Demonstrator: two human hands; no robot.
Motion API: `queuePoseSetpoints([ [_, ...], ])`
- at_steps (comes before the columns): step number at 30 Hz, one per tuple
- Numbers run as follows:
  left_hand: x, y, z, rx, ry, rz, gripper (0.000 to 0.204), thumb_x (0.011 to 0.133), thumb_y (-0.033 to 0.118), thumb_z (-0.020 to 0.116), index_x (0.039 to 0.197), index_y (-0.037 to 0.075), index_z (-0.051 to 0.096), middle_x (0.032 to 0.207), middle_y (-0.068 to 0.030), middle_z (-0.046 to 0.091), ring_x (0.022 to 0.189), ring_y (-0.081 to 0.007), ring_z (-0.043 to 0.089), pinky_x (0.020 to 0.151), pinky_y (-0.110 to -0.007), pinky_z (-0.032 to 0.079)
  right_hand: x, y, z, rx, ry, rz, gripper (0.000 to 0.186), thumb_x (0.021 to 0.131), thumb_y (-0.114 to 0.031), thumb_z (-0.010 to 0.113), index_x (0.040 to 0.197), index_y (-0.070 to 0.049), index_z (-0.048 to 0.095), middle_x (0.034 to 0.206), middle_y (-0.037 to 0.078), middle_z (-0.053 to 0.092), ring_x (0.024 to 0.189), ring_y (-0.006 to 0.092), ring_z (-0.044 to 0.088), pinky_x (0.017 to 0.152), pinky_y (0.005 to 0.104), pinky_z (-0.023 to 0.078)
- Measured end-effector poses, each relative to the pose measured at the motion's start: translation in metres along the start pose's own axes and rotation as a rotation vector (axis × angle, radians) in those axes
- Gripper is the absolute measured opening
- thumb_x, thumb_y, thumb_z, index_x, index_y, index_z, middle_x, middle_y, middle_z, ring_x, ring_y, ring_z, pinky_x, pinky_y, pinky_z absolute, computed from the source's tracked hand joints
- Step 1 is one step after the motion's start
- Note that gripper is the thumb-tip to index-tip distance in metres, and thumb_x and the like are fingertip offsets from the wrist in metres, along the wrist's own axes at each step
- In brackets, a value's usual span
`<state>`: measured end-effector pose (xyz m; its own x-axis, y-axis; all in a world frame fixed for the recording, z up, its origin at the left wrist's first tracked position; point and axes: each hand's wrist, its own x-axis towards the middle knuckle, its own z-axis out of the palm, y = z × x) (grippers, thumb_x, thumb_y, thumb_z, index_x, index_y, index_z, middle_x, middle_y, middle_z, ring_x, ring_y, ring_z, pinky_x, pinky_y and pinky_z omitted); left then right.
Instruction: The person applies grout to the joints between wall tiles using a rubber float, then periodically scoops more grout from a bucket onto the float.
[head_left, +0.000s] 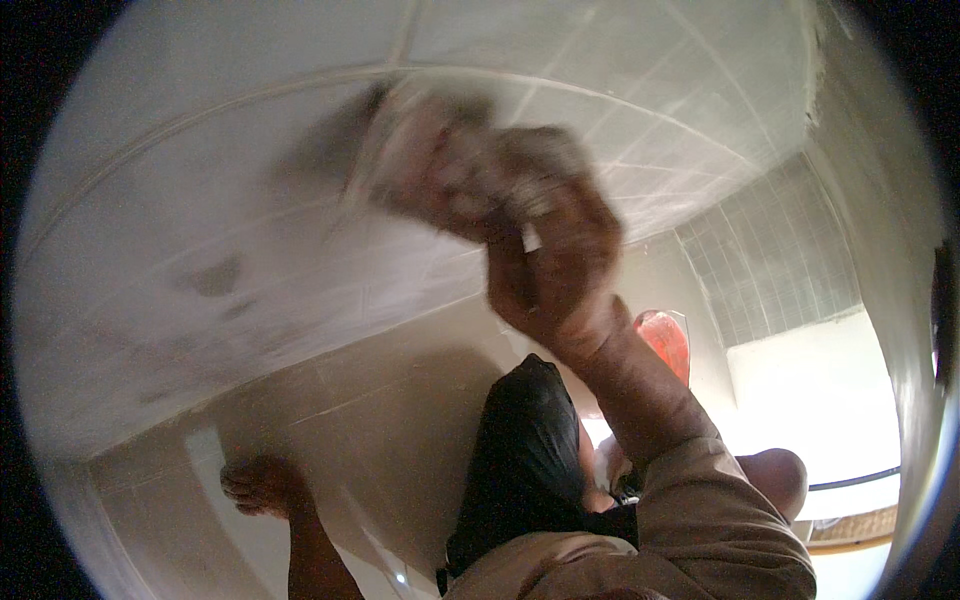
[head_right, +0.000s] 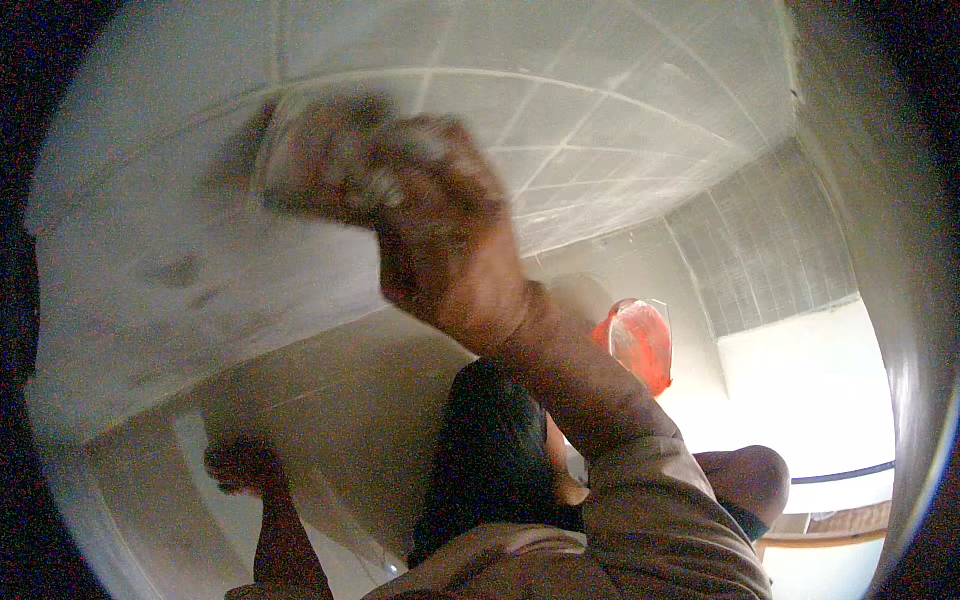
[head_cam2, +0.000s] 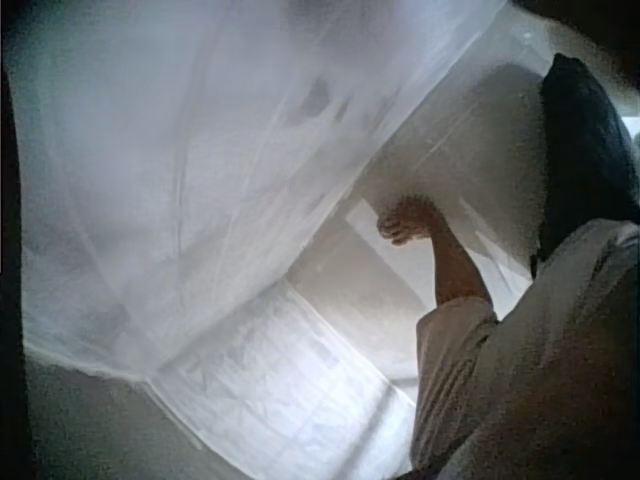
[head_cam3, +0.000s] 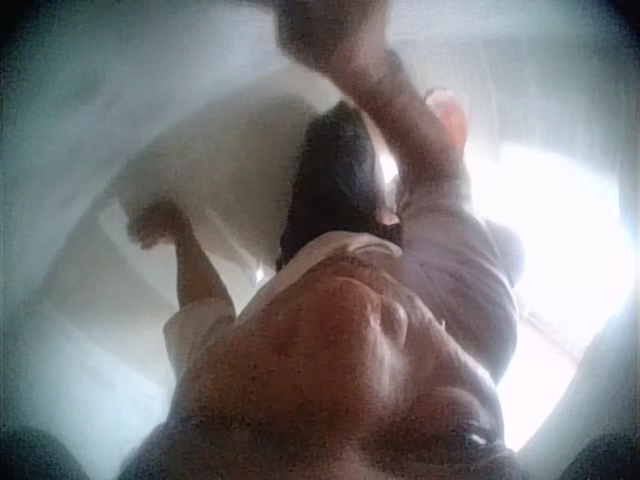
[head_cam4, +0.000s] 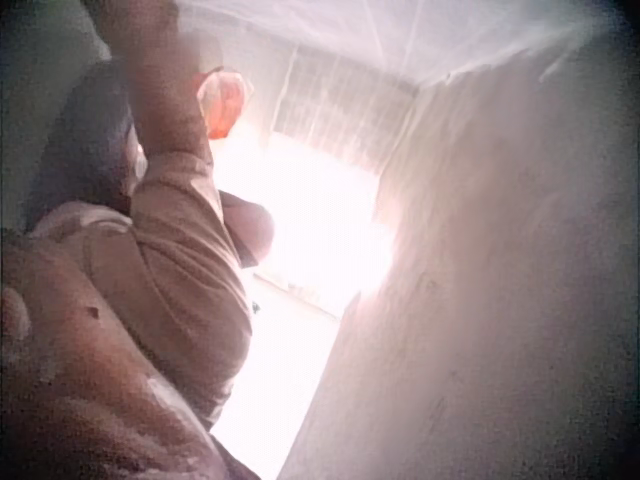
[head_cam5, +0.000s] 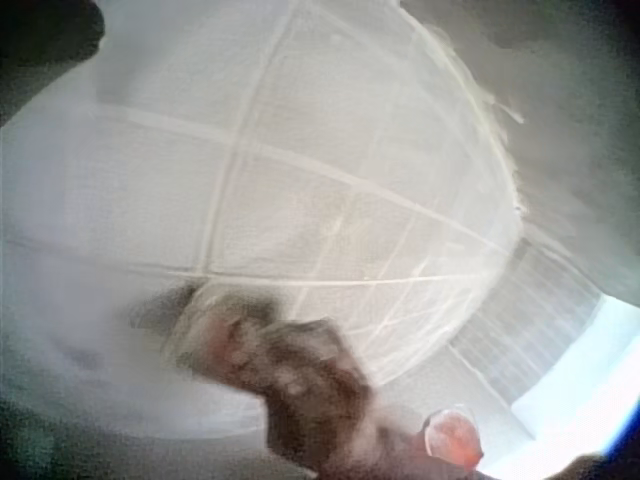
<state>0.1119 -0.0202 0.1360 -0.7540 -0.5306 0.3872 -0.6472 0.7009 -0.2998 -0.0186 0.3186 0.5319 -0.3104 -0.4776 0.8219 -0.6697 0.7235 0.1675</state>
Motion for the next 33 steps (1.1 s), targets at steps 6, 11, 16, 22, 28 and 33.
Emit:
queuePoseSetpoints([
  [6,0.009,-0.003,0.005,0.094,0.048,0.044,0.074,0.086,0.058,0.055,0.134,0.001,0.048,0.125,-0.017,0.05,0.105,-0.0322,0.051,0.075,-0.049,0.046,-0.039,0.056,-0.056,0.342,0.59,0.882,0.027,0.095,-0.006,0.056,0.118,0.007,0.056,0.094,0.008,0.062,0.08,0.0116,0.06,0.071,0.0307,0.052],
  [11,0.035,0.006,-0.054,-0.022,-0.384,-0.164,0.059,0.094,0.039,0.052,0.139,0.004,0.035,0.138,-0.0135,0.043,0.129,-0.0291,0.042,0.102,-0.047,0.034,-0.04,0.092,-0.057,0.543,0.68,0.803,0.034,0.095,-0.01,0.059,0.123,0.008,0.056,0.099,0.01,0.065,0.085,0.0135,0.063,0.073,0.028,0.055],
  [16,0.033,-0.008,-0.045,0.066,-0.308,-0.099,0.058,0.094,0.041,0.053,0.137,0.006,0.037,0.135,-0.011,0.046,0.126,-0.0263,0.045,0.098,-0.042,0.038,0.011,0.022,-0.005,0.597,0.605,0.573,0.023,0.096,-0.004,0.055,0.116,0.004,0.063,0.109,0.014,0.067,0.088,0.0153,0.067,0.073,0.0275,0.056],
  [22,0.018,0.007,-0.035,0.07,-0.362,-0.063,0.06,0.093,0.041,0.054,0.136,0.003,0.038,0.137,-0.0122,0.043,0.125,-0.0278,0.044,0.098,-0.041,0.038,0.018,-0.032,0.039,0.371,0.006,0.104,0.026,0.074,0.001,0.066,0.099,-0.007,0.067,0.103,0.015,0.067,0.101,0.035,0.061,0.09,0.0433,0.05],
  [28,0.021,0.002,-0.056,0.05,-0.39,-0.061,0.061,0.095,0.043,0.052,0.136,0.001,0.036,0.136,-0.0149,0.041,0.122,-0.0287,0.043,0.097,-0.043,0.037,-0.047,0.031,-0.059,0.691,0.308,0.756,0.024,0.092,-0.005,0.055,0.114,0.002,0.061,0.103,0.012,0.063,0.088,0.0218,0.06,0.076,0.0351,0.051],
  [33,0.029,-0.002,-0.052,0.071,-0.442,-0.066,0.06,0.097,0.047,0.047,0.136,0.002,0.036,0.13,-0.0132,0.042,0.119,-0.0288,0.044,0.098,-0.048,0.035,-0.028,0.15,-0.155,0.261,0.448,0.705,0.025,0.09,-0.002,0.058,0.112,0.007,0.062,0.093,0.009,0.064,0.08,0.0169,0.059,0.071,0.0313,0.05],
])
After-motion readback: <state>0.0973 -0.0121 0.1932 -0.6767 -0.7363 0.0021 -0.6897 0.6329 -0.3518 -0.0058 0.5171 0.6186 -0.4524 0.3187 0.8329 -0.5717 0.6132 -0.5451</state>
